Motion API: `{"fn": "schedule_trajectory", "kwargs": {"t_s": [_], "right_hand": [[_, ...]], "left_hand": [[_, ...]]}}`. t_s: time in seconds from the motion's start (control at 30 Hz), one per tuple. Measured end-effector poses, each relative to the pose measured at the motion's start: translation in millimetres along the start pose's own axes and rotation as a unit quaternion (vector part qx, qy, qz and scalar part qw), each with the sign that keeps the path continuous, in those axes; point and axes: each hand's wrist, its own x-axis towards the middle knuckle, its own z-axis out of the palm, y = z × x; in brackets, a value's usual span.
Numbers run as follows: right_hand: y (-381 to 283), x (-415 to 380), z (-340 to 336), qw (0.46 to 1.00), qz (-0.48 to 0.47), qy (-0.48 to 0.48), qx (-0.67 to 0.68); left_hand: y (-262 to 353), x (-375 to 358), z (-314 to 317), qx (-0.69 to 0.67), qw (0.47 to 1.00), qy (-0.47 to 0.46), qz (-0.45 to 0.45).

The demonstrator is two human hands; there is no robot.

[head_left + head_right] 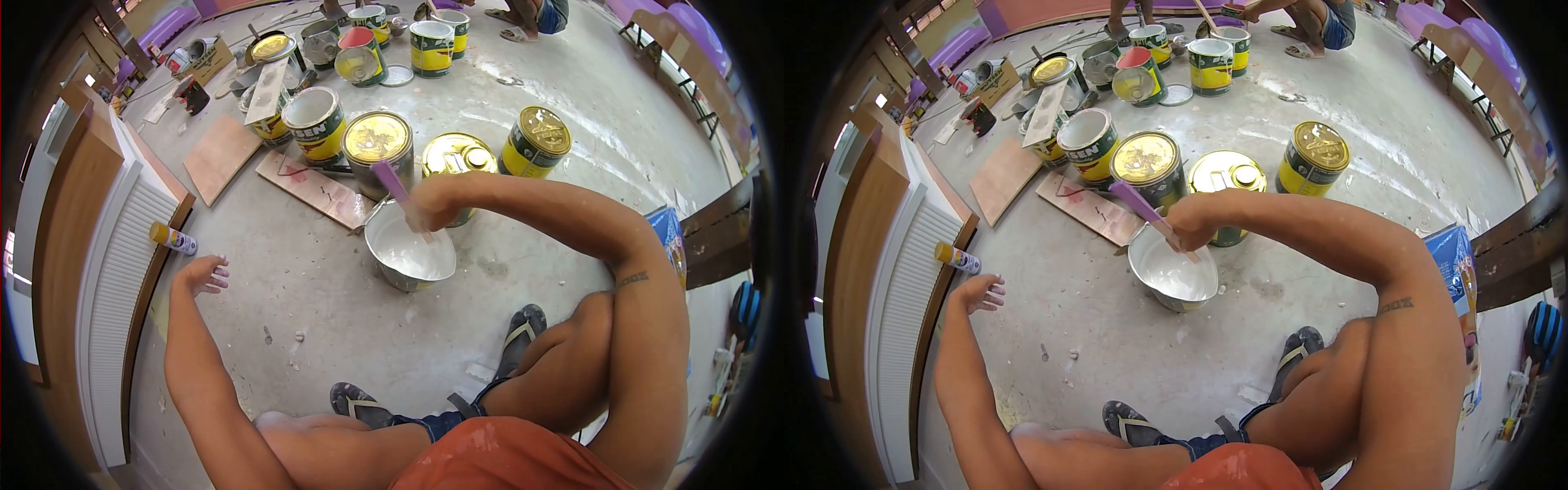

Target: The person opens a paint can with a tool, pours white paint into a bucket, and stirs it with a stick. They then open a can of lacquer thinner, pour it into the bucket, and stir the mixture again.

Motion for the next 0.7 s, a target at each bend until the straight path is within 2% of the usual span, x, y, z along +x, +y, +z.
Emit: {"fn": "schedule_trajectory", "kwargs": {"t_s": [0.03, 0.07, 0.13, 0.17, 0.23, 0.27, 0.37, 0.4, 0.47, 0.5, 0.53, 0.6, 0.63, 0.7], "right_hand": [[-18.8, -14.0, -14.0, 0.993, 0.089, 0.067, 0.035], [-18.3, -12.0, -8.9, 0.993, 0.089, 0.067, 0.036], [-14.8, -6.0, 2.4, 0.984, -0.023, 0.174, 0.035], [-13.6, -4.5, 9.2, 0.984, -0.022, 0.175, 0.034], [-16.0, -4.2, 17.4, 0.965, -0.147, 0.192, 0.099], [-14.5, -3.7, 18.9, 0.965, -0.147, 0.192, 0.099], [-3.6, -0.6, 23.6, 0.962, -0.182, 0.057, 0.194], [2.3, 1.5, 21.2, 0.962, -0.182, 0.057, 0.194], [12.4, 4.4, 17.7, 0.983, -0.120, 0.002, 0.139], [4.1, -0.8, 5.6, 0.997, -0.042, 0.002, 0.060], [-7.9, -8.4, -7.1, 0.997, -0.041, 0.002, 0.060], [-30.1, -20.3, -20.8, 0.991, 0.112, 0.071, 0.015], [-28.6, -17.1, -12.4, 0.991, 0.112, 0.071, 0.015], [-17.6, -4.8, 12.2, 0.983, -0.053, 0.170, 0.049]], "left_hand": [[-0.3, 0.4, -0.8, 0.001, 1.000, 0.000, 0.001], [-0.9, 0.5, -1.4, -0.001, 1.000, -0.002, 0.002], [-0.5, -0.1, -1.0, -0.002, 1.000, -0.004, 0.004], [0.2, -0.6, -0.7, 0.001, 1.000, -0.004, 0.005], [0.5, -1.6, -0.4, 0.003, 1.000, -0.003, 0.005], [0.5, -2.2, -0.5, 0.001, 1.000, -0.003, 0.008], [0.1, -2.8, -0.9, -0.002, 1.000, -0.003, 0.011], [0.1, -2.9, -0.9, -0.003, 1.000, -0.004, 0.011], [0.3, -3.1, 0.2, -0.002, 1.000, -0.003, 0.006], [0.9, -3.0, 0.6, 0.000, 1.000, -0.001, 0.000], [0.4, -2.1, 0.2, 0.000, 1.000, -0.002, 0.001], [-1.4, -1.0, -0.6, -0.003, 1.000, -0.003, 0.000], [-1.5, -1.0, -0.4, -0.003, 1.000, -0.003, 0.001], [-0.9, -1.9, -0.3, -0.004, 1.000, -0.001, 0.002]]}}
